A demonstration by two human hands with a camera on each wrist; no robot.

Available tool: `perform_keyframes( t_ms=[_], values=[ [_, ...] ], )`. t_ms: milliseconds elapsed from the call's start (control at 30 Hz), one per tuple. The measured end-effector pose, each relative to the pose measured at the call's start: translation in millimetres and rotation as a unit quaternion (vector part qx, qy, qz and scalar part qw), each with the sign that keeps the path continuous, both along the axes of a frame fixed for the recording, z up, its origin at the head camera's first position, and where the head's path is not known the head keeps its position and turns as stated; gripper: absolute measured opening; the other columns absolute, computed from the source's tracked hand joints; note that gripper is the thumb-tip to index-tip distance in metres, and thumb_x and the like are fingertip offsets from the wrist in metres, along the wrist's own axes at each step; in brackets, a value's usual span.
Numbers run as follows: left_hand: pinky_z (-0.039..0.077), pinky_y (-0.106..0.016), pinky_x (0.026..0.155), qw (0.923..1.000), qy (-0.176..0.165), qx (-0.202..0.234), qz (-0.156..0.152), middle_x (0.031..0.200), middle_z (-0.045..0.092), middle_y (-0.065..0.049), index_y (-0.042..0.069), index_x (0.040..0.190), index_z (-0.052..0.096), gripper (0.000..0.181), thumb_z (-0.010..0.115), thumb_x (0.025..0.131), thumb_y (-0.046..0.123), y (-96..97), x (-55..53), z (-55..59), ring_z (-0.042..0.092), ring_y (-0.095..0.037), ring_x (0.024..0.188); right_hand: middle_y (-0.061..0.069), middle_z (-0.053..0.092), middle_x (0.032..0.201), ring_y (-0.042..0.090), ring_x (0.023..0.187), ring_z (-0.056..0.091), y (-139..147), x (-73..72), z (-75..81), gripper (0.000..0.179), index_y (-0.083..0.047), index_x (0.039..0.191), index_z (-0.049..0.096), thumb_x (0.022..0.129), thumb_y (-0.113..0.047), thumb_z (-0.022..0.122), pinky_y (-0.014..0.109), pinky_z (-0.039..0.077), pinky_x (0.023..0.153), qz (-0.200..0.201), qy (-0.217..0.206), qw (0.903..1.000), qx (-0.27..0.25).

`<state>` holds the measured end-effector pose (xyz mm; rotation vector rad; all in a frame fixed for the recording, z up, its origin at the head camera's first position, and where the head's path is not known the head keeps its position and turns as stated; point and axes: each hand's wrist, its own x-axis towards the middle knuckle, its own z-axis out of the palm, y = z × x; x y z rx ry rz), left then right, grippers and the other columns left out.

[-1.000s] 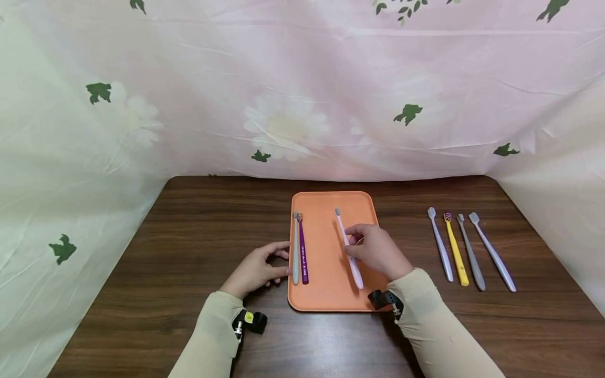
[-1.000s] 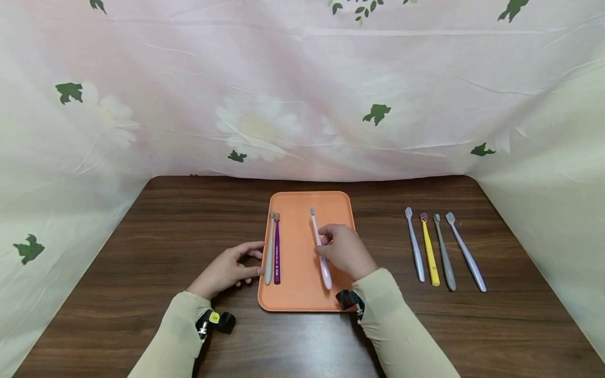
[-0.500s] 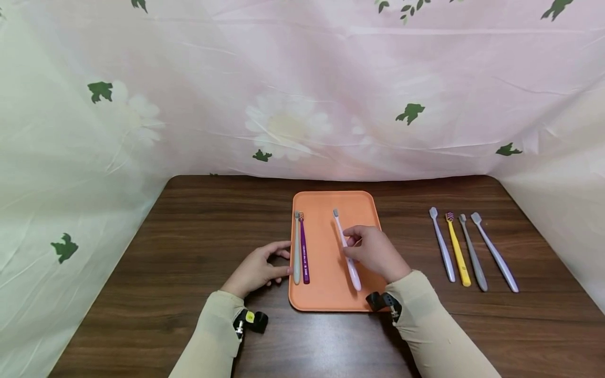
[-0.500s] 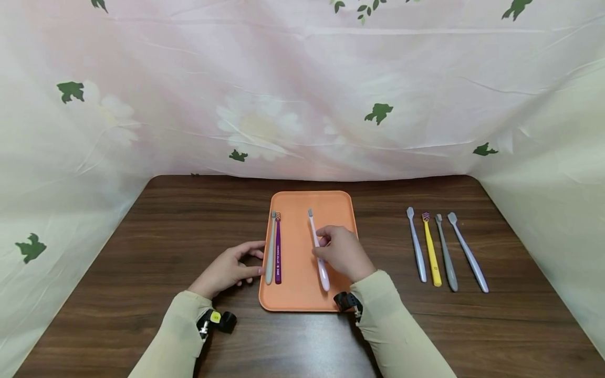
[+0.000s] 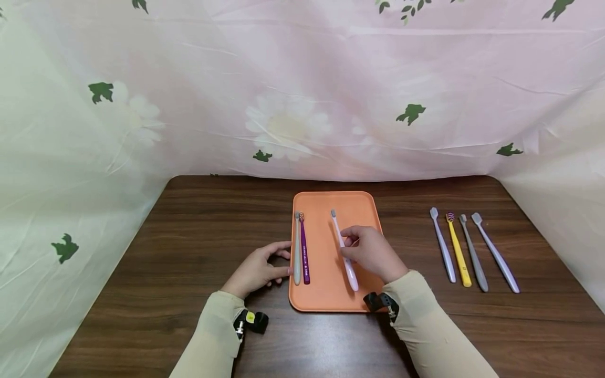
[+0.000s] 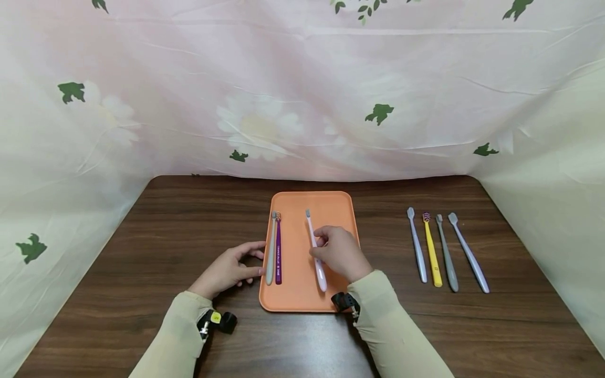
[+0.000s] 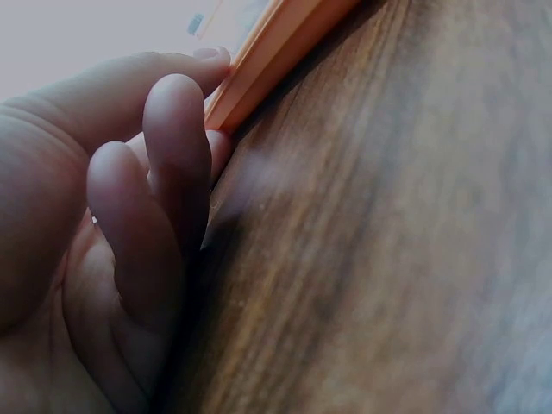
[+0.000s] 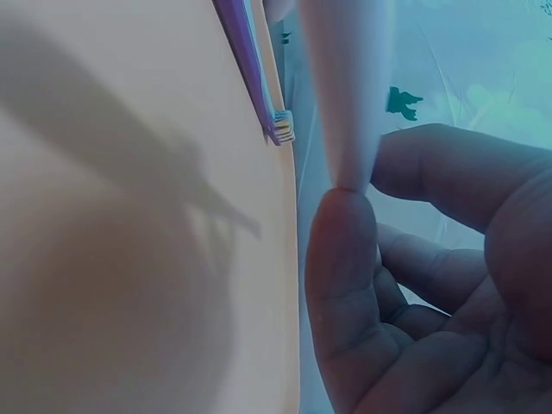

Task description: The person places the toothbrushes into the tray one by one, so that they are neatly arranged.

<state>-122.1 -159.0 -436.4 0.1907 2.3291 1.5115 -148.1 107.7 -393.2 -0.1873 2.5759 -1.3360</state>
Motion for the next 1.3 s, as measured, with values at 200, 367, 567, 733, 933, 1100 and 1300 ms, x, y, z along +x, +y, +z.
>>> perform_keyframes(
  t_ms=[200, 367, 567, 733, 933, 1100, 1300],
  values=[
    [0.048, -0.034, 0.047, 1.0, -0.002, 0.005, -0.001, 0.11, 0.058, -0.002, 0.028, 0.131, 0.051, 0.06, 0.077, 0.076, 0.029, -1.9, -1.9, -5.4, 0.06, -0.02, 0.061, 0.008, 0.057, 0.084, 0.016, 0.066, 0.055, -3.1, -1.0, -3.1, 0.031, 0.001, 0.109, 0.063, 0.079, -0.004, 0.069, 0.027, 0.051, 0.058, -0.003, -0.004, 1.0, 0.006],
    [0.049, -0.035, 0.048, 1.0, -0.008, 0.001, -0.003, 0.11, 0.058, 0.001, 0.029, 0.131, 0.051, 0.059, 0.076, 0.077, 0.029, -2.4, -1.3, -5.1, 0.061, -0.02, 0.062, 0.007, 0.057, 0.085, 0.016, 0.067, 0.054, -4.5, -1.3, -5.2, 0.031, 0.0, 0.11, 0.063, 0.08, -0.005, 0.07, 0.027, 0.05, 0.058, -0.007, -0.01, 0.9998, 0.016],
    [0.049, -0.034, 0.048, 1.0, -0.006, 0.004, -0.003, 0.11, 0.058, 0.0, 0.028, 0.131, 0.051, 0.059, 0.076, 0.077, 0.028, -2.5, -1.5, -5.4, 0.06, -0.02, 0.062, 0.007, 0.057, 0.085, 0.015, 0.067, 0.055, -5.7, -2.0, -5.5, 0.031, 0.0, 0.11, 0.063, 0.08, -0.006, 0.07, 0.027, 0.05, 0.058, -0.005, -0.003, 0.9999, 0.016],
    [0.048, -0.034, 0.047, 1.0, -0.004, 0.006, -0.002, 0.11, 0.058, 0.0, 0.028, 0.131, 0.051, 0.06, 0.076, 0.077, 0.028, -2.5, -1.0, -4.8, 0.06, -0.02, 0.062, 0.008, 0.057, 0.084, 0.015, 0.066, 0.056, -7.0, -2.6, -5.4, 0.031, 0.001, 0.11, 0.063, 0.08, -0.005, 0.069, 0.028, 0.051, 0.057, -0.004, -0.001, 1.0, 0.009],
    [0.049, -0.034, 0.047, 1.0, -0.002, 0.001, -0.002, 0.11, 0.058, 0.001, 0.029, 0.131, 0.051, 0.06, 0.077, 0.077, 0.03, -2.3, -1.3, -5.4, 0.061, -0.02, 0.062, 0.007, 0.058, 0.084, 0.015, 0.066, 0.056, -9.5, -1.9, -3.7, 0.032, 0.0, 0.11, 0.063, 0.08, -0.006, 0.07, 0.028, 0.051, 0.057, -0.003, 0.002, 1.0, 0.006],
    [0.049, -0.034, 0.047, 1.0, 0.003, 0.003, -0.002, 0.109, 0.058, 0.0, 0.028, 0.131, 0.051, 0.06, 0.077, 0.077, 0.029, -2.5, -2.9, -7.1, 0.061, -0.02, 0.062, 0.007, 0.058, 0.084, 0.016, 0.068, 0.055, -11.3, -1.7, -2.5, 0.031, -0.001, 0.109, 0.064, 0.079, -0.006, 0.07, 0.027, 0.05, 0.058, -0.005, 0.005, 0.9999, 0.008],
    [0.048, -0.034, 0.046, 1.0, 0.003, 0.004, -0.001, 0.109, 0.058, -0.001, 0.028, 0.13, 0.052, 0.059, 0.077, 0.077, 0.028, -2.5, -3.2, -8.3, 0.061, -0.019, 0.061, 0.007, 0.057, 0.084, 0.016, 0.068, 0.055, -13.6, -1.4, -2.2, 0.03, -0.001, 0.107, 0.064, 0.079, -0.006, 0.07, 0.027, 0.05, 0.058, -0.005, 0.005, 0.9999, 0.009]
  ],
)
